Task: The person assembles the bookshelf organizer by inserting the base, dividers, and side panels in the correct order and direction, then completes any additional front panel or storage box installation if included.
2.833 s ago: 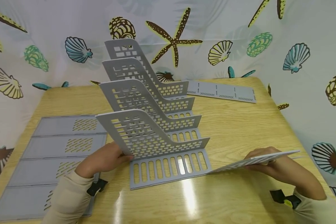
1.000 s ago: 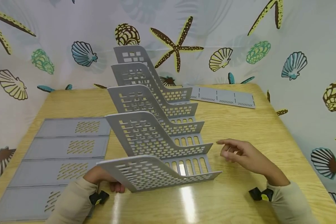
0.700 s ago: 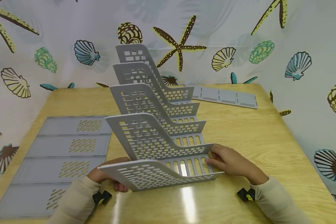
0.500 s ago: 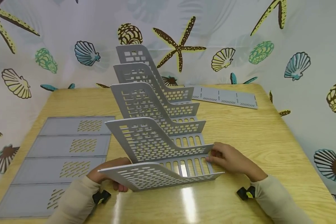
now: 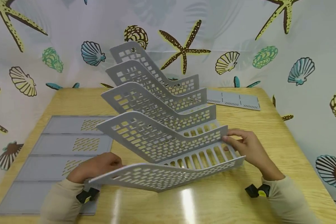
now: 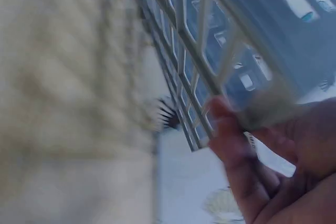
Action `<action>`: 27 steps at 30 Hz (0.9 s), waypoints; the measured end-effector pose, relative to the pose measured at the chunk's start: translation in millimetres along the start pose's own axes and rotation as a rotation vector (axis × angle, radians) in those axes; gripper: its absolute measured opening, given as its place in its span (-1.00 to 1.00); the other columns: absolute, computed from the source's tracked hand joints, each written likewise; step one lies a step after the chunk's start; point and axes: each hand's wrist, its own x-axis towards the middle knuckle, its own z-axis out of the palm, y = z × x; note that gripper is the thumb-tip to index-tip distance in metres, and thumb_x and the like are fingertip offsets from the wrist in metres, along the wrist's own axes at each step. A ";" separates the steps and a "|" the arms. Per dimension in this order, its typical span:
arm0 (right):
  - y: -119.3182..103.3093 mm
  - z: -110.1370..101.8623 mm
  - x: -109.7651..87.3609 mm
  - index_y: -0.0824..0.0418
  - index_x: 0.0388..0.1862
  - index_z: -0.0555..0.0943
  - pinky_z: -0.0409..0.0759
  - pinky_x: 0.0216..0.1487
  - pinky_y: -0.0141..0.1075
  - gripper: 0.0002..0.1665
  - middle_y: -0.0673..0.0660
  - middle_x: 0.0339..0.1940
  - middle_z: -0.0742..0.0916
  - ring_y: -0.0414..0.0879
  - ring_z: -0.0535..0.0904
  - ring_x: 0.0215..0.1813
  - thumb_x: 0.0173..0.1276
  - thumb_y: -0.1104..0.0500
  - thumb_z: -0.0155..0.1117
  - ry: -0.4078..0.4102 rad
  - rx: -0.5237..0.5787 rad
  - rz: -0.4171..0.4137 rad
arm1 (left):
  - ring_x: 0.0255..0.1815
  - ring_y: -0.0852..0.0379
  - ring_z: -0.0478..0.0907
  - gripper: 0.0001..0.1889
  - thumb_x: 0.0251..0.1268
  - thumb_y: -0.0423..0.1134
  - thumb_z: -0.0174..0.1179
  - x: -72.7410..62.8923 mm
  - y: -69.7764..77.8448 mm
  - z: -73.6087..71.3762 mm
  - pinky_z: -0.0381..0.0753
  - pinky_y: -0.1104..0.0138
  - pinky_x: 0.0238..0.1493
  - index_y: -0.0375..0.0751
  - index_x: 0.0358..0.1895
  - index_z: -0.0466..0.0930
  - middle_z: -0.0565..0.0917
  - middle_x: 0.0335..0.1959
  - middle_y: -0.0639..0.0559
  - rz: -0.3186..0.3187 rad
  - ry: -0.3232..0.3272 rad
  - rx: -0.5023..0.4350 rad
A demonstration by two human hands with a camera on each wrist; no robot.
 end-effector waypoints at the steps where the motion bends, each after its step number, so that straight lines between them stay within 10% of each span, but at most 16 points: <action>1: -4.8 -6.8 -2.0 0.33 0.06 0.66 0.68 -0.40 -0.37 -0.73 -0.08 0.06 0.72 -0.31 0.75 -0.35 0.50 0.22 0.20 0.036 0.020 0.023 | -0.60 0.32 0.50 -0.69 0.50 -0.13 0.12 -3.0 1.6 -3.1 0.50 0.38 -0.61 -0.27 -0.37 0.64 0.63 -0.55 0.15 -0.029 0.035 0.083; 4: -19.6 -28.1 -6.7 0.27 0.04 0.67 0.61 -0.52 -0.37 -0.76 -0.36 -0.05 0.66 -0.25 0.72 -0.51 0.48 0.25 0.23 0.137 0.022 0.024 | -0.55 0.15 0.57 -0.59 0.56 0.00 0.04 -15.6 7.6 -11.4 0.55 0.27 -0.62 -0.25 -0.37 0.61 0.67 -0.50 0.00 -0.168 0.071 0.079; 11: -76.1 -64.7 -26.1 0.29 -0.06 0.70 0.29 -0.77 -0.38 -0.79 -0.52 -0.14 0.52 -0.43 0.58 -0.65 0.42 0.19 0.32 0.248 -0.318 0.000 | -0.54 0.21 0.48 -0.63 0.56 0.01 0.02 -38.3 -3.9 -28.5 0.51 0.31 -0.55 -0.22 -0.28 0.61 0.63 -0.47 0.02 -0.224 0.211 0.195; 16: -115.2 -65.5 -38.3 0.26 -0.19 0.74 0.31 -0.72 -0.50 -0.85 -0.14 -0.22 0.68 -0.53 0.43 -0.76 0.28 0.25 0.45 0.311 -0.514 -0.095 | -0.38 0.21 0.46 -0.67 0.55 0.00 0.05 -44.4 -15.7 -35.1 0.45 0.29 -0.34 -0.21 -0.14 0.64 0.65 -0.31 0.01 -0.253 0.348 0.383; 20: -136.5 -57.6 -37.4 0.20 -0.23 0.77 0.30 -0.66 -0.56 -0.81 0.16 -0.37 0.78 -0.58 0.32 -0.78 0.15 0.27 0.54 0.339 -0.620 -0.192 | -0.12 -0.14 0.58 -0.65 0.44 -0.05 0.20 -42.6 -27.6 -32.7 0.56 0.04 -0.13 -0.34 -0.10 0.63 0.66 -0.12 -0.25 -0.230 0.418 0.475; 27: -149.8 -48.8 -36.5 0.17 -0.16 0.79 0.25 -0.64 -0.55 -0.81 -0.13 -0.74 0.59 -0.58 0.29 -0.70 0.23 0.31 0.45 0.305 -0.656 -0.242 | 0.30 -0.80 0.06 -0.30 0.33 -0.15 0.30 -40.4 -39.3 -23.4 0.14 -0.47 0.22 -0.56 0.35 0.26 0.10 0.32 -0.79 -0.324 0.427 0.544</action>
